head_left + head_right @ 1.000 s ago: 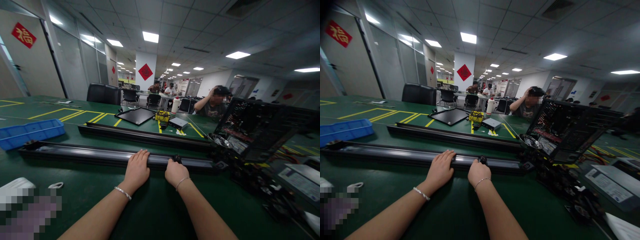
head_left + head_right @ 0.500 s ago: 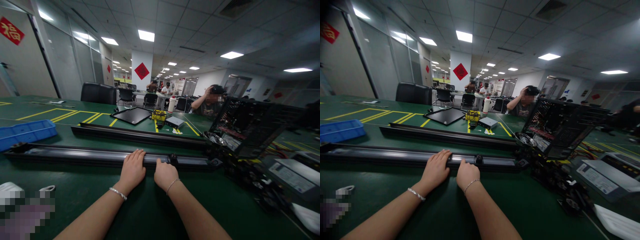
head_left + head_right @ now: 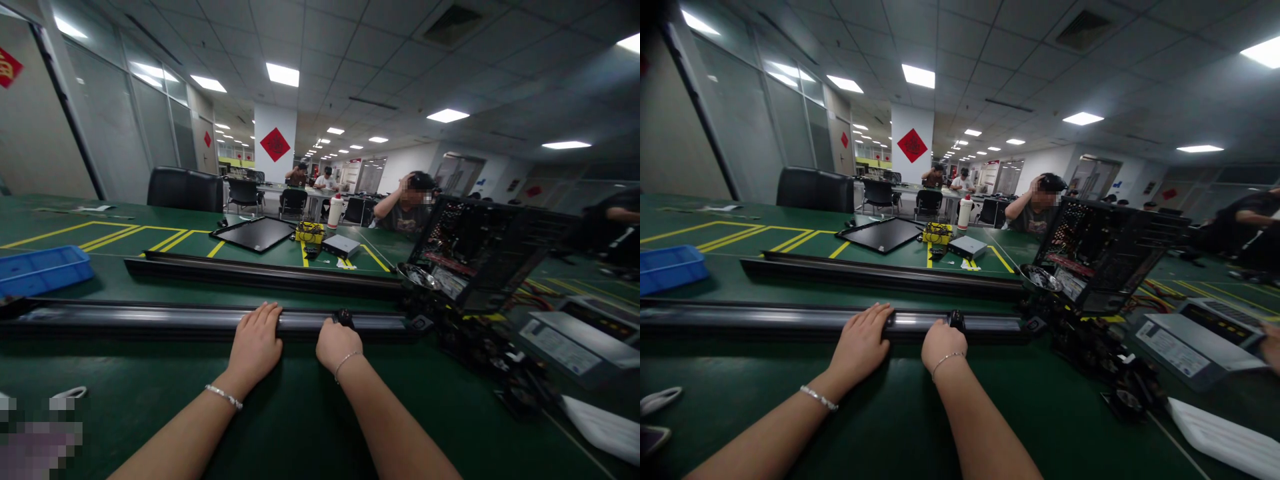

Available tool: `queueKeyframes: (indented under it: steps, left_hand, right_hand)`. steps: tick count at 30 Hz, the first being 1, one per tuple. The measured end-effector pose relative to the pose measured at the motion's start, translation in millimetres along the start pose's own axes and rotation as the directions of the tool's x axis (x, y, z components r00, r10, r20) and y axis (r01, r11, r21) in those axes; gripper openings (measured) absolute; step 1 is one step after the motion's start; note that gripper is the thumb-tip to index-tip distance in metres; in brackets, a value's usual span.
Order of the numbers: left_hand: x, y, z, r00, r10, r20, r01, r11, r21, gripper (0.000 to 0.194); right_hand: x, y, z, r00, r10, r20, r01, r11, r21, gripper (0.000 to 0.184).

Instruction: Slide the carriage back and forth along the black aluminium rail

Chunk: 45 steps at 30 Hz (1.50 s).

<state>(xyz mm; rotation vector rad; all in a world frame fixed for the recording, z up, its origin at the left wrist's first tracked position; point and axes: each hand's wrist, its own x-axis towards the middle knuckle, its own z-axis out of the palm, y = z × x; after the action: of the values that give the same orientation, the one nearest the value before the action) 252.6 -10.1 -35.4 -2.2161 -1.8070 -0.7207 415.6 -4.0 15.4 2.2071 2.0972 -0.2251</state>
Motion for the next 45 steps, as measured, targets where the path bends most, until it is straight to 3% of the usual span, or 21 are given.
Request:
queueKeyframes:
  steps: [8, 10, 12, 14, 15, 16, 20, 33, 45]
  left_hand:
    - [-0.6, -0.2, 1.8, 1.000, -0.009, -0.008, 0.009, 1.000, 0.002, 0.055]
    - [-0.8, -0.2, 1.5, 1.000, -0.005, -0.009, 0.005, 1.000, -0.001, 0.057]
    - [-1.1, -0.1, 1.1, 1.000, -0.004, 0.001, 0.004, 1.000, -0.001, 0.059]
    - [-1.1, 0.2, 0.8, 1.000, -0.003, 0.019, 0.003, 1.000, 0.003, 0.061]
    - [-1.1, 0.2, 0.8, 1.000, -0.001, 0.031, 0.001, 1.000, 0.005, 0.061]
    - [-1.1, 0.2, 1.0, 0.999, 0.003, 0.040, -0.003, 1.000, 0.008, 0.061]
    - [-1.0, -0.7, 2.3, 0.998, 0.018, 0.055, -0.019, 1.000, 0.013, 0.059]
    - [-1.0, -1.6, 3.6, 0.999, 0.017, 0.038, -0.017, 1.000, -0.004, 0.057]
    - [-1.1, -1.5, 1.8, 0.999, 0.025, 0.027, -0.024, 1.000, -0.014, 0.058]
  right_hand:
    - [-12.2, -23.8, 12.3, 0.981, -0.165, -0.098, 0.164, 0.986, -0.020, 0.032]
    - [-15.8, -28.2, 11.2, 0.963, -0.210, -0.170, 0.213, 0.977, 0.002, 0.029]
    - [-16.6, -29.6, 11.1, 0.904, -0.271, -0.332, 0.303, 0.952, 0.046, 0.031]
    - [-13.6, -26.9, 14.2, 0.783, -0.385, -0.488, 0.460, 0.887, 0.039, 0.040]
    - [-10.6, -24.3, 17.1, 0.725, -0.455, -0.517, 0.537, 0.844, 0.011, 0.047]
    - [-7.1, -21.3, 20.7, 0.698, -0.510, -0.503, 0.584, 0.811, -0.012, 0.055]
    - [6.4, -11.3, 34.7, 0.770, -0.526, -0.362, 0.561, 0.828, -0.009, 0.067]
    - [12.4, -7.6, 33.2, 0.883, -0.357, -0.304, 0.390, 0.919, 0.053, 0.077]
    - [18.0, 4.6, 23.2, 0.923, -0.321, -0.212, 0.340, 0.938, 0.062, 0.080]
